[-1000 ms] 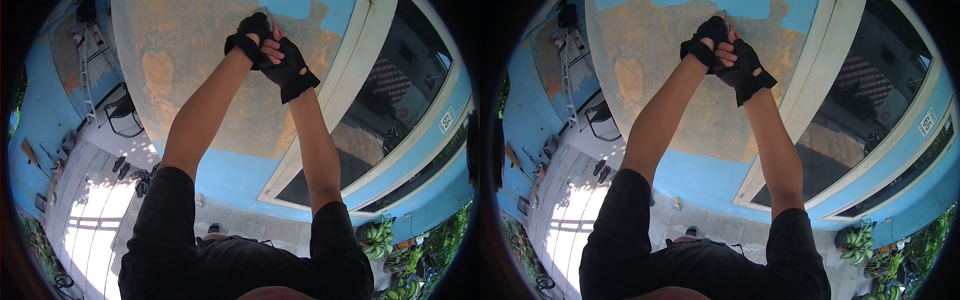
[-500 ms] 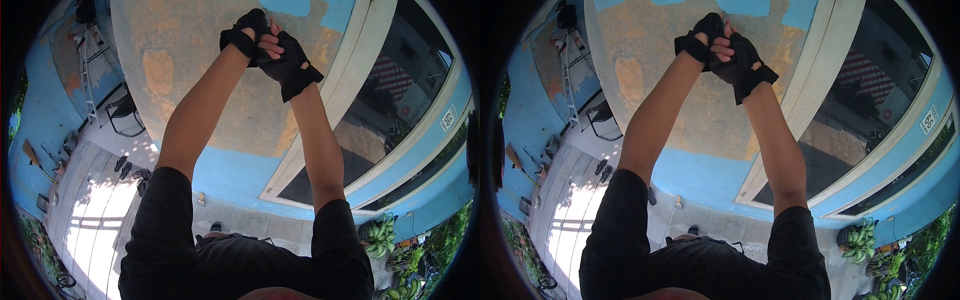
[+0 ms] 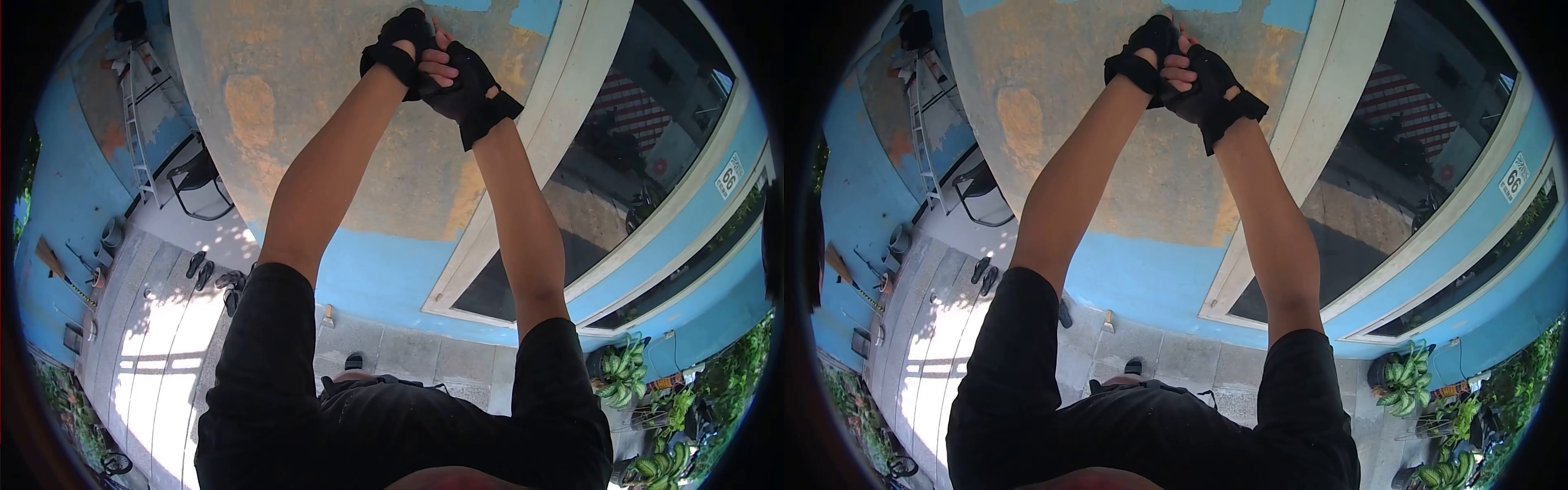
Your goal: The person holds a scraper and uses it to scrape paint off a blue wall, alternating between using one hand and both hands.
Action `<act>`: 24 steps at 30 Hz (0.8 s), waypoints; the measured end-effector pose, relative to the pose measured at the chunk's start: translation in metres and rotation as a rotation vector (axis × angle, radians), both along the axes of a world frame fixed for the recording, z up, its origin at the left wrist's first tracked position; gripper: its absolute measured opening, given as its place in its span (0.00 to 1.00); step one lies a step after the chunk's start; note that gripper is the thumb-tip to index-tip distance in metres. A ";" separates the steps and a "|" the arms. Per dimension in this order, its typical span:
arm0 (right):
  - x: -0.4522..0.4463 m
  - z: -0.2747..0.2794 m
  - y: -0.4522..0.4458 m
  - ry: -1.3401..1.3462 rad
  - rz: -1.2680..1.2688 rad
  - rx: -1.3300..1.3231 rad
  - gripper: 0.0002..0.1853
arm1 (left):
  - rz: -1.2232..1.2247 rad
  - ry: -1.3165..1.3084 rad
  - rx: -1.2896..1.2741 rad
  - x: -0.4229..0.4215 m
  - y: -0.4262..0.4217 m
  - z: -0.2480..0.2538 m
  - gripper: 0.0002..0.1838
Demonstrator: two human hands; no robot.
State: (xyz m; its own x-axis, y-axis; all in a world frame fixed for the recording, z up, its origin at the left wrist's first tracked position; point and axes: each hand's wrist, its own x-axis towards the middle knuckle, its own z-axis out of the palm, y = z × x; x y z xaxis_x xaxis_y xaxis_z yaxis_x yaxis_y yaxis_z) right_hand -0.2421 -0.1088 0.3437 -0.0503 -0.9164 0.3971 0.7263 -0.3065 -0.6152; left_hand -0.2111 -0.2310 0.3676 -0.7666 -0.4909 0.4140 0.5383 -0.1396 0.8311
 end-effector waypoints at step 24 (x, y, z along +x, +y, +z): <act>0.010 0.012 -0.010 -0.035 0.031 0.005 0.08 | 0.129 -0.190 -0.064 0.026 0.001 0.021 0.18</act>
